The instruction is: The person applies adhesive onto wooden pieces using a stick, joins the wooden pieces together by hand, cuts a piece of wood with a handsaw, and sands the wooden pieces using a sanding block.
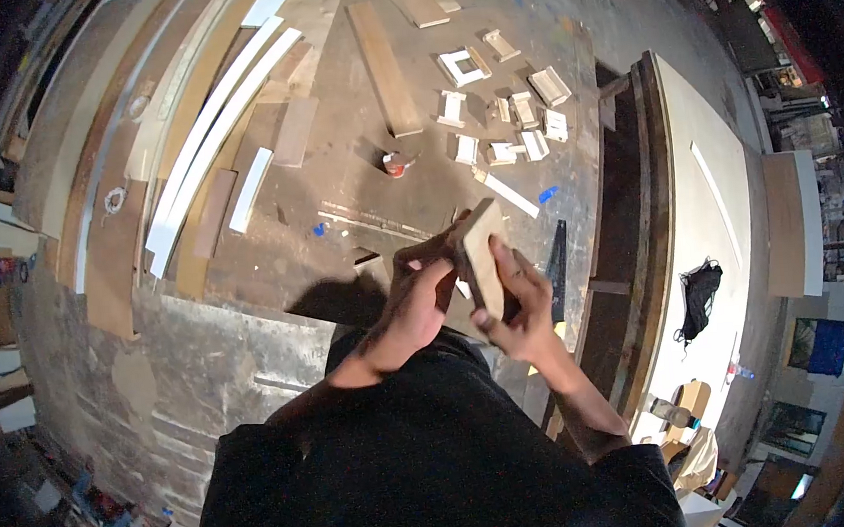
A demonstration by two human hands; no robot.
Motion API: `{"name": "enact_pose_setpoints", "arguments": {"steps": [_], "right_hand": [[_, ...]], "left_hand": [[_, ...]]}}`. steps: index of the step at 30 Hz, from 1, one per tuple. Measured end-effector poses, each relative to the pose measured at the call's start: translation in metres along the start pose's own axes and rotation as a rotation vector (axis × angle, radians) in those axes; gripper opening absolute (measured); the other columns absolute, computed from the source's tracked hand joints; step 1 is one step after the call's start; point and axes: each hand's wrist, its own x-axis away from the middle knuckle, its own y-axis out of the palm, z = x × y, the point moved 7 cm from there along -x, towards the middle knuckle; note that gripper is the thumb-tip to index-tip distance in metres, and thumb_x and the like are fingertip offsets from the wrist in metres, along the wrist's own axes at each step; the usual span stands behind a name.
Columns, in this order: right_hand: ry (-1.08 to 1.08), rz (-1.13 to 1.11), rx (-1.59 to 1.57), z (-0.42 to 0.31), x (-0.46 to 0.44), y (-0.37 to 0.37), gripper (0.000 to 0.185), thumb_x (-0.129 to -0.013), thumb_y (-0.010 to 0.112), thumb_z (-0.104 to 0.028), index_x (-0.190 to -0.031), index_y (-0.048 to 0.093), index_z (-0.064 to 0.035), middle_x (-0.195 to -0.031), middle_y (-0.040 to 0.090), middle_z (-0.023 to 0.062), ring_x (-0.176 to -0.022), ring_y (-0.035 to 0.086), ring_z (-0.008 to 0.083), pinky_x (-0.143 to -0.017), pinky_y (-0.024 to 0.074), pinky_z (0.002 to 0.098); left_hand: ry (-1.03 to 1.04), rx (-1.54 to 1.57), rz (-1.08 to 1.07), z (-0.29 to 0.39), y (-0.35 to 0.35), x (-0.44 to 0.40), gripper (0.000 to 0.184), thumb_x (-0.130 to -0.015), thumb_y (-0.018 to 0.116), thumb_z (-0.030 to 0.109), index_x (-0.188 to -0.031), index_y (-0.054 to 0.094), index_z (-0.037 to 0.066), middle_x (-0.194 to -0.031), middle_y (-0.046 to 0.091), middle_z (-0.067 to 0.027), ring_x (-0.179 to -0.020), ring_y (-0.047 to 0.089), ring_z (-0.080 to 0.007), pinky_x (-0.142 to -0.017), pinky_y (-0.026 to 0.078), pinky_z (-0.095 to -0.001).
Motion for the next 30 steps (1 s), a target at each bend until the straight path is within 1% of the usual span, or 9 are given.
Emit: {"name": "enact_pose_setpoints", "arguments": {"steps": [4, 5, 6, 8, 10, 14, 16, 21, 30], "right_hand": [[0.274, 0.035, 0.125, 0.034, -0.008, -0.017, 0.081, -0.069, 0.078, -0.016, -0.142, 0.045, -0.0003, -0.096, 0.063, 0.0230, -0.075, 0.060, 0.0282, -0.071, 0.0495, 0.0370], [0.139, 0.125, 0.102, 0.023, -0.012, -0.021, 0.080, -0.069, 0.078, -0.013, -0.141, 0.046, -0.0006, -0.080, 0.055, 0.0156, -0.068, 0.052, 0.0227, -0.064, 0.0455, 0.0339], [0.134, 0.127, 0.102, 0.020, -0.015, -0.019, 0.080, -0.069, 0.078, -0.013, -0.141, 0.046, -0.0006, -0.080, 0.055, 0.0156, -0.068, 0.052, 0.0227, -0.064, 0.0455, 0.0339], [0.149, 0.135, -0.009, 0.013, -0.008, -0.012, 0.078, -0.071, 0.077, -0.011, -0.141, 0.046, 0.0002, -0.083, 0.056, 0.0154, -0.069, 0.051, 0.0209, -0.066, 0.0456, 0.0319], [0.145, 0.142, -0.055, 0.012, -0.006, -0.006, 0.077, -0.071, 0.076, -0.011, -0.141, 0.046, 0.0013, -0.086, 0.058, 0.0155, -0.070, 0.051, 0.0200, -0.068, 0.0458, 0.0308], [0.136, 0.272, -0.099, 0.013, -0.002, -0.001, 0.078, -0.072, 0.076, -0.008, -0.141, 0.043, 0.0065, -0.089, 0.059, 0.0130, -0.076, 0.052, 0.0168, -0.072, 0.0463, 0.0277], [0.207, 0.252, -0.139, 0.010, 0.001, 0.002, 0.078, -0.073, 0.076, -0.008, -0.141, 0.042, 0.0076, -0.096, 0.060, 0.0138, -0.080, 0.053, 0.0161, -0.073, 0.0468, 0.0279], [0.208, 0.205, -0.195, -0.015, 0.006, 0.004, 0.081, -0.074, 0.076, -0.012, -0.144, 0.039, 0.0049, -0.111, 0.060, 0.0189, -0.100, 0.060, 0.0213, -0.090, 0.0490, 0.0336], [0.152, 0.297, -0.229, -0.015, 0.014, -0.005, 0.080, -0.074, 0.074, -0.017, -0.141, 0.039, 0.0109, -0.130, 0.056, 0.0260, -0.118, 0.056, 0.0275, -0.101, 0.0407, 0.0352]], "left_hand": [[0.052, 0.013, -0.026, 0.008, 0.005, 0.002, 0.036, -0.096, 0.059, 0.013, -0.129, 0.057, -0.003, -0.121, 0.064, -0.0083, -0.105, 0.061, -0.0121, -0.095, 0.047, -0.0277], [0.026, -0.004, -0.002, 0.007, 0.002, 0.002, 0.037, -0.097, 0.059, 0.015, -0.130, 0.056, -0.001, -0.119, 0.064, -0.0070, -0.104, 0.062, -0.0116, -0.092, 0.048, -0.0272], [-0.002, -0.021, 0.021, 0.009, 0.001, 0.001, 0.038, -0.097, 0.059, 0.017, -0.131, 0.055, 0.000, -0.117, 0.065, -0.0057, -0.103, 0.062, -0.0111, -0.089, 0.049, -0.0268], [-0.005, -0.112, 0.049, 0.015, 0.001, 0.001, 0.046, -0.099, 0.053, 0.032, -0.135, 0.052, 0.004, -0.113, 0.065, -0.0024, -0.096, 0.063, -0.0111, -0.080, 0.053, -0.0281], [-0.021, -0.117, 0.075, 0.017, -0.002, 0.001, 0.047, -0.101, 0.049, 0.036, -0.137, 0.051, 0.006, -0.111, 0.065, -0.0015, -0.094, 0.063, -0.0114, -0.080, 0.054, -0.0292], [-0.082, -0.024, 0.119, 0.020, -0.004, 0.006, 0.043, -0.103, 0.042, 0.036, -0.133, 0.052, 0.008, -0.109, 0.065, -0.0048, -0.086, 0.066, -0.0203, -0.066, 0.050, -0.0321], [-0.101, -0.016, -0.070, 0.026, -0.001, 0.009, 0.041, -0.103, 0.042, 0.036, -0.129, 0.054, 0.006, -0.105, 0.066, -0.0065, -0.082, 0.066, -0.0221, -0.061, 0.048, -0.0306], [-0.144, -0.100, -0.127, 0.037, -0.001, 0.018, 0.039, -0.093, 0.062, 0.016, -0.129, 0.056, 0.002, -0.099, 0.065, -0.0021, -0.082, 0.063, -0.0133, -0.060, 0.046, -0.0266], [-0.139, -0.339, 0.033, 0.042, -0.019, 0.021, 0.023, -0.086, 0.072, 0.012, -0.106, 0.062, 0.012, -0.087, 0.064, 0.0036, -0.082, 0.062, -0.0088, -0.064, 0.047, -0.0244]]}}
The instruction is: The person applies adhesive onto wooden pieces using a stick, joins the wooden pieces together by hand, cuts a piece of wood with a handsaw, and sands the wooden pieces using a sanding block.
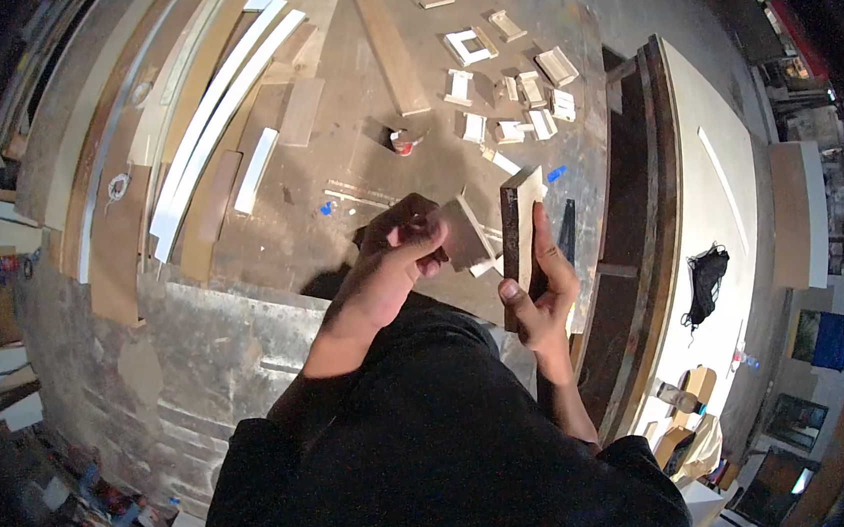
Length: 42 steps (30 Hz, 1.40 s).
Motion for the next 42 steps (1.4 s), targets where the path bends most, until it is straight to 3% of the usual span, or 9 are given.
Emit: {"name": "enact_pose_setpoints", "arguments": {"steps": [6, 16, 21, 27, 30, 31, 36, 40, 42], "right_hand": [[0.133, -0.044, -0.153, -0.006, 0.009, 0.002, 0.083, -0.076, 0.074, -0.023, -0.141, 0.037, 0.0129, -0.137, 0.051, 0.0282, -0.121, 0.054, 0.0284, -0.105, 0.0369, 0.0360], [0.039, -0.014, -0.037, -0.009, 0.010, -0.003, 0.085, -0.071, 0.076, -0.023, -0.138, 0.040, 0.0145, -0.140, 0.047, 0.0301, -0.129, 0.050, 0.0332, -0.108, 0.0350, 0.0377], [0.028, -0.057, 0.171, -0.018, 0.009, 0.003, 0.084, -0.067, 0.082, -0.015, -0.140, 0.046, 0.0032, -0.094, 0.055, 0.0146, -0.083, 0.054, 0.0235, -0.078, 0.0468, 0.0322], [-0.069, -0.068, 0.311, -0.014, 0.017, -0.007, 0.079, -0.067, 0.083, -0.014, -0.139, 0.051, -0.0049, -0.096, 0.057, 0.0175, -0.083, 0.057, 0.0288, -0.076, 0.0483, 0.0350], [0.131, -0.054, 0.533, 0.014, 0.010, -0.025, 0.083, -0.067, 0.076, -0.003, -0.144, 0.045, -0.0082, -0.090, 0.055, 0.0118, -0.079, 0.053, 0.0200, -0.072, 0.0463, 0.0306], [0.286, -0.022, 0.489, 0.016, 0.011, -0.030, 0.078, -0.067, 0.079, -0.005, -0.140, 0.050, -0.0048, -0.093, 0.057, 0.0174, -0.074, 0.054, 0.0251, -0.067, 0.0474, 0.0330], [-0.058, 0.069, 0.230, -0.017, 0.023, -0.020, 0.081, -0.073, 0.081, -0.028, -0.140, 0.047, 0.0002, -0.100, 0.061, 0.0209, -0.089, 0.059, 0.0286, -0.080, 0.0482, 0.0375], [-0.013, -0.010, 0.185, -0.029, 0.013, 0.005, 0.081, -0.068, 0.085, -0.013, -0.141, 0.049, -0.0050, -0.094, 0.050, 0.0133, -0.086, 0.058, 0.0244, -0.071, 0.0488, 0.0304], [0.044, -0.030, 0.203, -0.021, 0.006, 0.004, 0.080, -0.069, 0.083, -0.011, -0.141, 0.049, -0.0048, -0.096, 0.051, 0.0146, -0.082, 0.059, 0.0229, -0.072, 0.0491, 0.0298]], "left_hand": [[0.062, 0.227, -0.130, 0.025, 0.023, 0.015, 0.020, -0.088, 0.068, 0.010, -0.107, 0.061, 0.007, -0.090, 0.066, 0.0004, -0.073, 0.064, -0.0104, -0.057, 0.052, -0.0245], [0.202, -0.367, -0.123, 0.048, 0.043, 0.029, 0.027, -0.090, 0.067, 0.005, -0.113, 0.060, -0.009, -0.093, 0.068, -0.0107, -0.082, 0.068, -0.0125, -0.067, 0.060, -0.0247], [0.335, -0.470, 0.011, 0.056, 0.051, 0.044, 0.027, -0.093, 0.063, 0.006, -0.115, 0.061, -0.010, -0.100, 0.068, -0.0151, -0.087, 0.068, -0.0160, -0.074, 0.061, -0.0280], [0.304, -0.459, -0.001, 0.048, 0.051, 0.047, 0.028, -0.094, 0.061, 0.006, -0.117, 0.061, -0.009, -0.103, 0.066, -0.0143, -0.093, 0.066, -0.0170, -0.078, 0.062, -0.0318], [0.293, -0.431, -0.022, 0.043, 0.051, 0.048, 0.025, -0.094, 0.060, 0.005, -0.116, 0.061, -0.009, -0.104, 0.069, -0.0167, -0.095, 0.067, -0.0176, -0.078, 0.061, -0.0304], [0.331, -0.458, 0.000, 0.049, 0.054, 0.051, 0.025, -0.094, 0.060, 0.004, -0.115, 0.061, -0.009, -0.104, 0.069, -0.0163, -0.094, 0.068, -0.0175, -0.078, 0.061, -0.0308], [0.410, -0.442, 0.068, 0.054, 0.057, 0.049, 0.023, -0.093, 0.062, 0.004, -0.111, 0.063, -0.009, -0.101, 0.070, -0.0155, -0.088, 0.068, -0.0159, -0.076, 0.061, -0.0304], [0.506, -0.727, 0.048, 0.048, 0.063, 0.057, 0.023, -0.092, 0.064, 0.005, -0.109, 0.062, -0.011, -0.093, 0.071, -0.0149, -0.083, 0.068, -0.0123, -0.070, 0.056, -0.0252], [0.440, -0.542, 0.062, 0.043, 0.056, 0.049, 0.024, -0.093, 0.062, 0.005, -0.110, 0.062, -0.010, -0.095, 0.071, -0.0155, -0.084, 0.068, -0.0134, -0.072, 0.057, -0.0258]]}}
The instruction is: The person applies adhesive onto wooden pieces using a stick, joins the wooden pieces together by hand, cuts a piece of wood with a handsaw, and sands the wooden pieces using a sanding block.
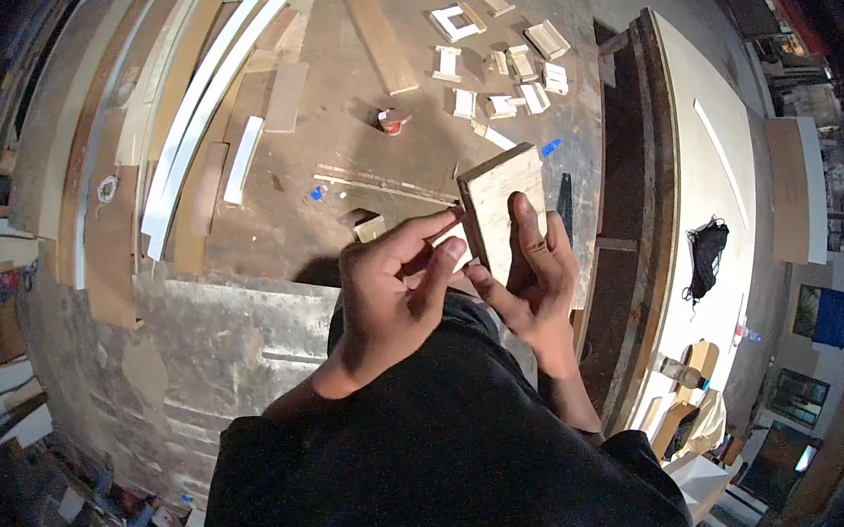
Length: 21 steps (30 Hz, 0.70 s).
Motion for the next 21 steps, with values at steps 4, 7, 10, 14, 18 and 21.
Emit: {"name": "enact_pose_setpoints", "arguments": {"steps": [4, 7, 10, 14, 18, 21], "right_hand": [[-0.088, -0.009, 0.001, 0.005, 0.001, 0.004, 0.079, -0.070, 0.083, -0.012, -0.141, 0.049, -0.0038, -0.097, 0.052, 0.0157, -0.078, 0.058, 0.0226, -0.071, 0.0489, 0.0296], [-0.020, -0.089, 0.024, -0.006, -0.004, 0.006, 0.084, -0.068, 0.082, -0.006, -0.143, 0.045, -0.0030, -0.110, 0.055, 0.0185, -0.103, 0.054, 0.0254, -0.090, 0.0443, 0.0318], [-0.033, 0.008, 0.086, 0.024, 0.009, 0.005, 0.077, -0.065, 0.084, -0.013, -0.136, 0.055, -0.0048, -0.098, 0.058, 0.0179, -0.077, 0.061, 0.0241, -0.072, 0.0507, 0.0326], [0.057, 0.013, 0.219, 0.045, 0.016, -0.006, 0.082, -0.064, 0.083, -0.015, -0.138, 0.050, -0.0006, -0.095, 0.058, 0.0178, -0.080, 0.060, 0.0271, -0.072, 0.0502, 0.0352], [-0.176, 0.047, 0.140, 0.020, 0.029, 0.001, 0.089, -0.061, 0.086, -0.024, -0.138, 0.049, 0.0010, -0.092, 0.055, 0.0182, -0.082, 0.057, 0.0289, -0.073, 0.0490, 0.0369], [0.108, 0.039, -0.081, 0.027, 0.013, 0.017, 0.087, -0.065, 0.086, -0.020, -0.141, 0.047, -0.0003, -0.107, 0.054, 0.0225, -0.102, 0.060, 0.0345, -0.086, 0.0494, 0.0368]], "left_hand": [[-0.032, 0.018, 0.027, 0.001, -0.002, 0.001, 0.023, -0.094, 0.060, 0.004, -0.112, 0.062, -0.010, -0.097, 0.071, -0.0154, -0.090, 0.066, -0.0134, -0.077, 0.058, -0.0269], [-0.030, 0.003, -0.026, -0.002, -0.004, 0.003, 0.024, -0.094, 0.060, 0.003, -0.113, 0.061, -0.011, -0.099, 0.070, -0.0150, -0.092, 0.066, -0.0132, -0.078, 0.058, -0.0275], [-0.148, 0.080, 0.059, 0.002, -0.012, -0.004, 0.024, -0.095, 0.059, 0.003, -0.114, 0.061, -0.011, -0.101, 0.070, -0.0155, -0.093, 0.067, -0.0156, -0.081, 0.058, -0.0286], [-0.121, 0.035, 0.040, 0.000, -0.022, -0.006, 0.027, -0.095, 0.059, 0.005, -0.117, 0.060, -0.010, -0.107, 0.068, -0.0158, -0.097, 0.066, -0.0159, -0.082, 0.059, -0.0297], [-0.099, 0.014, 0.032, -0.005, -0.018, -0.007, 0.027, -0.095, 0.059, 0.006, -0.118, 0.059, -0.009, -0.107, 0.068, -0.0156, -0.096, 0.066, -0.0151, -0.082, 0.059, -0.0295], [-0.094, -0.027, -0.058, -0.016, -0.003, 0.001, 0.026, -0.096, 0.058, 0.006, -0.117, 0.060, -0.010, -0.102, 0.070, -0.0146, -0.091, 0.066, -0.0133, -0.080, 0.058, -0.0284]]}}
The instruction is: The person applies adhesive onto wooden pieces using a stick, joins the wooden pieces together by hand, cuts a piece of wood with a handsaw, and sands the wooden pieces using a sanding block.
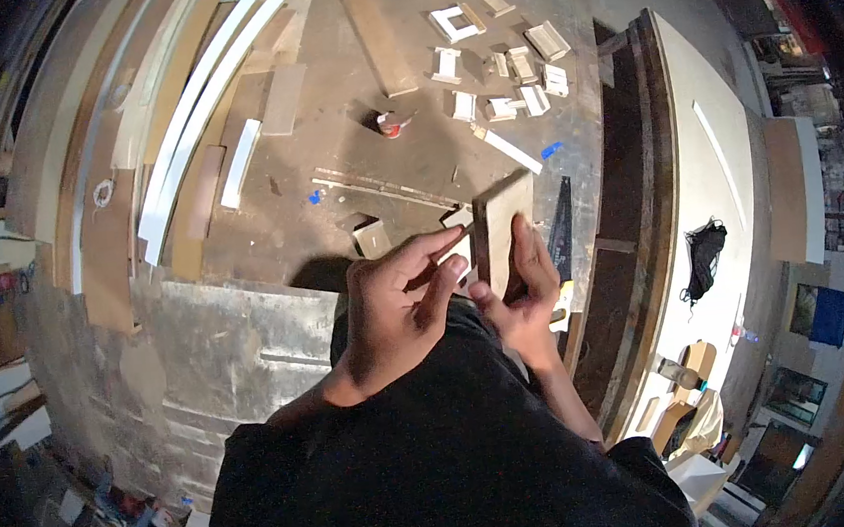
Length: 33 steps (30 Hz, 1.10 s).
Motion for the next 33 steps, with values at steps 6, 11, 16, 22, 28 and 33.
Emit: {"name": "enact_pose_setpoints", "arguments": {"steps": [6, 11, 16, 22, 28, 33], "right_hand": [[-0.091, -0.087, 0.102, 0.013, 0.003, 0.001, 0.084, -0.068, 0.082, -0.014, -0.143, 0.044, -0.0015, -0.099, 0.052, 0.0166, -0.093, 0.054, 0.0271, -0.082, 0.0465, 0.0334], [-0.029, 0.095, 0.272, 0.037, -0.013, -0.022, 0.082, -0.067, 0.080, -0.009, -0.141, 0.045, -0.0010, -0.095, 0.058, 0.0192, -0.081, 0.057, 0.0296, -0.074, 0.0488, 0.0377], [-0.346, 0.002, 0.343, 0.014, 0.020, -0.001, 0.083, -0.064, 0.086, -0.029, -0.133, 0.052, 0.0019, -0.103, 0.055, 0.0256, -0.086, 0.060, 0.0341, -0.075, 0.0501, 0.0406], [-0.101, 0.121, 0.393, 0.038, -0.014, -0.009, 0.079, -0.067, 0.083, -0.012, -0.138, 0.050, -0.0057, -0.088, 0.050, 0.0167, -0.072, 0.053, 0.0285, -0.061, 0.0447, 0.0358], [-0.509, 0.063, 0.298, 0.041, 0.030, 0.012, 0.085, -0.062, 0.087, -0.037, -0.134, 0.054, -0.0050, -0.095, 0.056, 0.0252, -0.075, 0.060, 0.0349, -0.059, 0.0498, 0.0431], [-0.168, 0.248, 0.294, 0.049, -0.003, -0.018, 0.079, -0.067, 0.081, -0.013, -0.138, 0.050, -0.0005, -0.097, 0.059, 0.0197, -0.086, 0.060, 0.0315, -0.074, 0.0493, 0.0373]], "left_hand": [[-0.050, 0.109, 0.075, 0.002, -0.009, -0.004, 0.026, -0.095, 0.059, 0.006, -0.117, 0.060, -0.009, -0.104, 0.069, -0.0148, -0.094, 0.066, -0.0148, -0.080, 0.058, -0.0289], [-0.047, 0.141, 0.151, 0.005, -0.025, -0.004, 0.029, -0.096, 0.058, 0.008, -0.118, 0.057, -0.011, -0.107, 0.067, -0.0161, -0.099, 0.066, -0.0204, -0.081, 0.060, -0.0333], [-0.061, 0.057, 0.177, -0.011, -0.027, -0.012, 0.024, -0.091, 0.064, 0.004, -0.111, 0.065, -0.007, -0.102, 0.068, -0.0096, -0.091, 0.064, -0.0111, -0.082, 0.052, -0.0266], [-0.381, 0.197, 0.086, -0.039, -0.025, -0.005, 0.025, -0.089, 0.067, 0.009, -0.110, 0.067, -0.003, -0.099, 0.070, -0.0071, -0.088, 0.065, -0.0107, -0.077, 0.053, -0.0260], [-0.344, 0.288, 0.071, -0.047, -0.024, -0.001, 0.029, -0.090, 0.068, 0.013, -0.114, 0.065, -0.003, -0.102, 0.069, -0.0098, -0.091, 0.066, -0.0140, -0.077, 0.056, -0.0282], [-0.212, 0.261, 0.119, -0.037, -0.045, -0.008, 0.030, -0.093, 0.064, 0.013, -0.114, 0.061, -0.008, -0.108, 0.066, -0.0141, -0.092, 0.067, -0.0195, -0.072, 0.061, -0.0307]]}}
